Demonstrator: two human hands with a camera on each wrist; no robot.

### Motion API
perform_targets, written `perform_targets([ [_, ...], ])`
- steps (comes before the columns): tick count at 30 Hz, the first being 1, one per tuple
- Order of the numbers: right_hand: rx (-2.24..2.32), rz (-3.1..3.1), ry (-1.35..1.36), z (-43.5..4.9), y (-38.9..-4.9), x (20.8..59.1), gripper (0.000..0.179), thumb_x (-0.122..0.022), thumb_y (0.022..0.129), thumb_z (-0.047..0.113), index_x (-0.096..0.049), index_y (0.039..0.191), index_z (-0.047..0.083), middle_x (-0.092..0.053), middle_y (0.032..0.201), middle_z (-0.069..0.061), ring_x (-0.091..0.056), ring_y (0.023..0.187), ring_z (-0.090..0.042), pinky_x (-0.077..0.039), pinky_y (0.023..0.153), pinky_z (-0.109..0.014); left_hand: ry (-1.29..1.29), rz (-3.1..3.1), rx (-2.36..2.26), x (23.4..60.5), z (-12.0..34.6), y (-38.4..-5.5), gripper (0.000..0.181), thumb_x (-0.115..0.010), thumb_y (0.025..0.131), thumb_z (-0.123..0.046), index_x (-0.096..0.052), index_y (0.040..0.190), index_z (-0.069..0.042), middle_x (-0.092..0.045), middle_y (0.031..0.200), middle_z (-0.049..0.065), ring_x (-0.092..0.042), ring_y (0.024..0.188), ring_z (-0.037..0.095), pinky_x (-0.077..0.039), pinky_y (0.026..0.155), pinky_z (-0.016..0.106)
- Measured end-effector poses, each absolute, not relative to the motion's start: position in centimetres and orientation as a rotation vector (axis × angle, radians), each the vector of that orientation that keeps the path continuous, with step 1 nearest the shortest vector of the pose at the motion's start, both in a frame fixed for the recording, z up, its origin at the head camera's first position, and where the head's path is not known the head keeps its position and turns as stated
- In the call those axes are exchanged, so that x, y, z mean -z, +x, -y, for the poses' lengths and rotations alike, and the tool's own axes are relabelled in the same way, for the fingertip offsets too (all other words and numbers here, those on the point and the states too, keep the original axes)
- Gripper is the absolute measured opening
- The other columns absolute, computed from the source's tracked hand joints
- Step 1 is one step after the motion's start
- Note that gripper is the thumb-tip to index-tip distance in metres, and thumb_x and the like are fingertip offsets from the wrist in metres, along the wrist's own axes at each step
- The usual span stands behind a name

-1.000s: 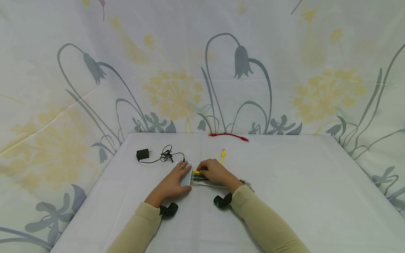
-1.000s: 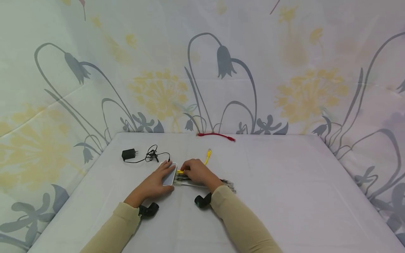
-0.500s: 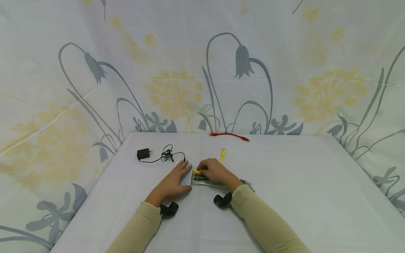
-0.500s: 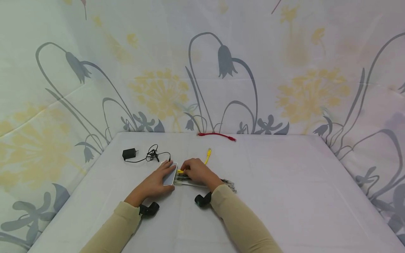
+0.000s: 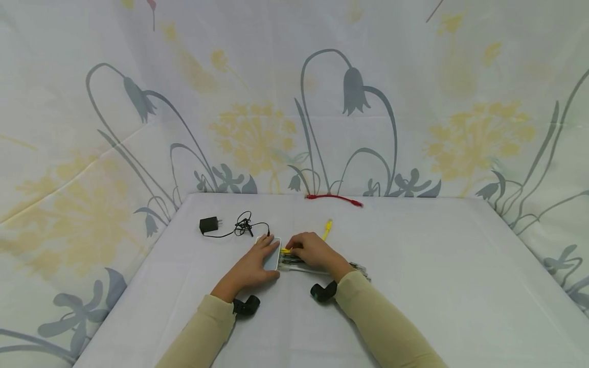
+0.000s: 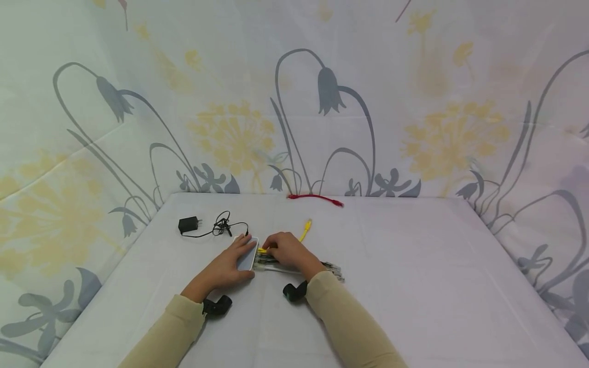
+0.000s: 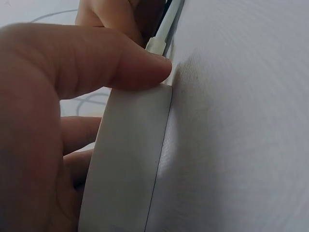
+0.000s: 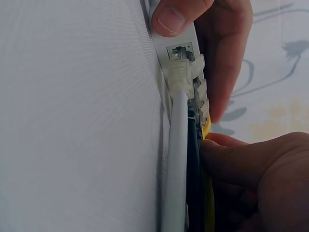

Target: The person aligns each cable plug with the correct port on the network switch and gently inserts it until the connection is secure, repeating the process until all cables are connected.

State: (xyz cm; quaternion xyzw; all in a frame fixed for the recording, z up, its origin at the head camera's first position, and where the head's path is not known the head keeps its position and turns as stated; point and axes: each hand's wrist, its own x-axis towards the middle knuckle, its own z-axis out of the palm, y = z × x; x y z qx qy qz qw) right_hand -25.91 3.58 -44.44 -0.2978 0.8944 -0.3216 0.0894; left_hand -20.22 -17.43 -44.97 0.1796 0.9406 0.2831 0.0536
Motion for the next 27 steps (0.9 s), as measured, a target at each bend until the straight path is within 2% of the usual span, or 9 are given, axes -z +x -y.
perform_targets([
  [10,0.923,-2.689,-0.932,-4.0,-25.8,44.5,0.020,-0.058,0.096,0.014,-0.073,0.110,0.012,-0.070,0.106,-0.002,-0.063,0.103,-0.019,-0.050,0.093,-0.038,0.533,-2.853,-0.866,45.0,17.4,-20.3,0.079,-0.072,0.078,-0.029,-0.040,0.149,-0.013,-0.023,0.162,0.007,-0.010,0.152,0.030,-0.024,0.116,0.057],
  [14,0.891,-2.698,-0.923,-4.2,-25.7,44.3,0.021,-0.058,0.096,0.015,-0.073,0.110,0.013,-0.070,0.105,-0.001,-0.063,0.102,-0.019,-0.050,0.092,-0.038,0.526,-2.852,-0.873,45.1,17.4,-20.2,0.078,-0.072,0.079,-0.029,-0.040,0.149,-0.014,-0.022,0.162,0.006,-0.009,0.152,0.029,-0.024,0.116,0.056],
  [19,0.852,-2.713,-0.897,-4.6,-25.7,44.1,0.018,-0.060,0.095,0.016,-0.073,0.105,0.013,-0.070,0.100,0.001,-0.063,0.096,-0.015,-0.051,0.088,-0.036,0.528,-2.855,-0.877,45.2,17.4,-20.2,0.078,-0.072,0.079,-0.028,-0.040,0.149,-0.014,-0.023,0.162,0.006,-0.010,0.152,0.029,-0.024,0.116,0.056],
  [27,0.847,-2.687,-0.836,-5.0,-26.2,43.9,0.015,-0.061,0.095,0.020,-0.075,0.097,0.018,-0.070,0.096,0.005,-0.061,0.095,-0.012,-0.050,0.090,-0.036,0.533,-2.866,-0.878,45.2,17.4,-20.1,0.078,-0.071,0.079,-0.028,-0.040,0.149,-0.014,-0.023,0.162,0.006,-0.010,0.152,0.029,-0.024,0.116,0.056],
])
